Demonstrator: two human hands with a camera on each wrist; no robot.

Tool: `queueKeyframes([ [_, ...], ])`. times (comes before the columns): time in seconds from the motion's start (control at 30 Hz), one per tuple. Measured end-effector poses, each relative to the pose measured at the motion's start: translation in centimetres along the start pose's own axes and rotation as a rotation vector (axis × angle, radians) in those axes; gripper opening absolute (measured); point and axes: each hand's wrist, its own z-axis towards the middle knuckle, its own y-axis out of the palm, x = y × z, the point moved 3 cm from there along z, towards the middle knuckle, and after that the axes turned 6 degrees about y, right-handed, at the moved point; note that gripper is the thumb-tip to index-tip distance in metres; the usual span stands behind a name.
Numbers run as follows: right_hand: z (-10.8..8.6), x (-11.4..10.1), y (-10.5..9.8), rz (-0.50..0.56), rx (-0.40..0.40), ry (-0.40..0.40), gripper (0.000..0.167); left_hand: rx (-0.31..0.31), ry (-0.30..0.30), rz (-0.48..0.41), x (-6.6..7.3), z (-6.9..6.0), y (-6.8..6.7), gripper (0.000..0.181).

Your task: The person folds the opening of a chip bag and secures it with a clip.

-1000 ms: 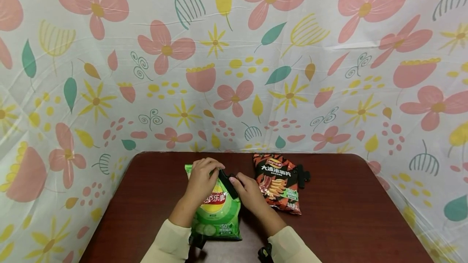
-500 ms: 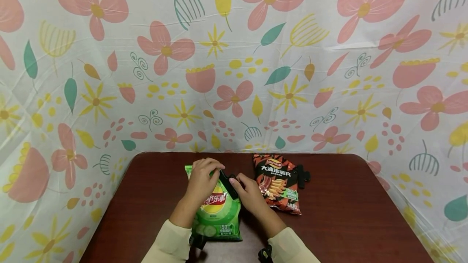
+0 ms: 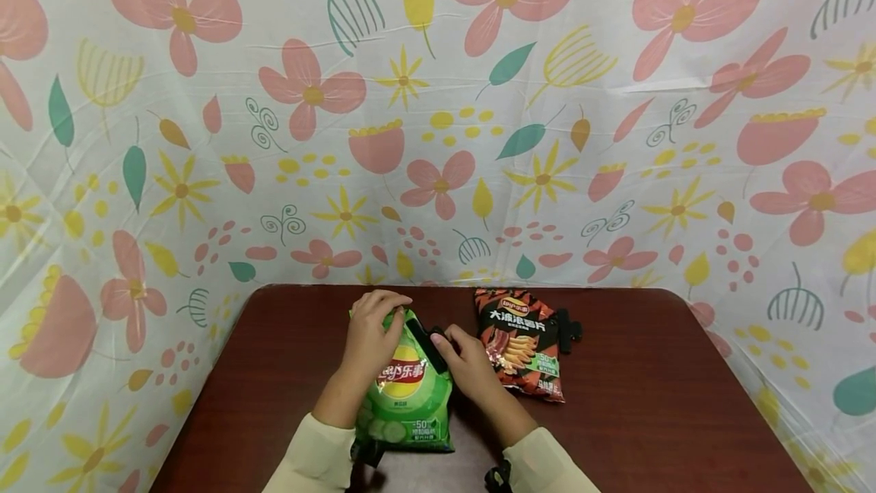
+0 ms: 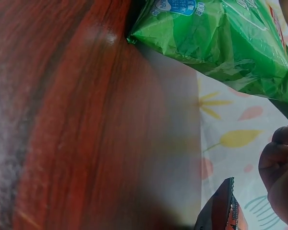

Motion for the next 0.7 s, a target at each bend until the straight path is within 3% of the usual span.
queueKeyframes([
  [0.43,-0.2,0.3,-0.3,0.0,0.003,0.003,0.029,0.076,-0.038,-0.004,-0.6,-0.6,-1.0,0.023],
  [0.7,0.0,0.4,-0.4,-0.009,0.019,0.027,0.028,0.136,-0.07,-0.026,-1.4,-1.2,-1.2,0.035],
])
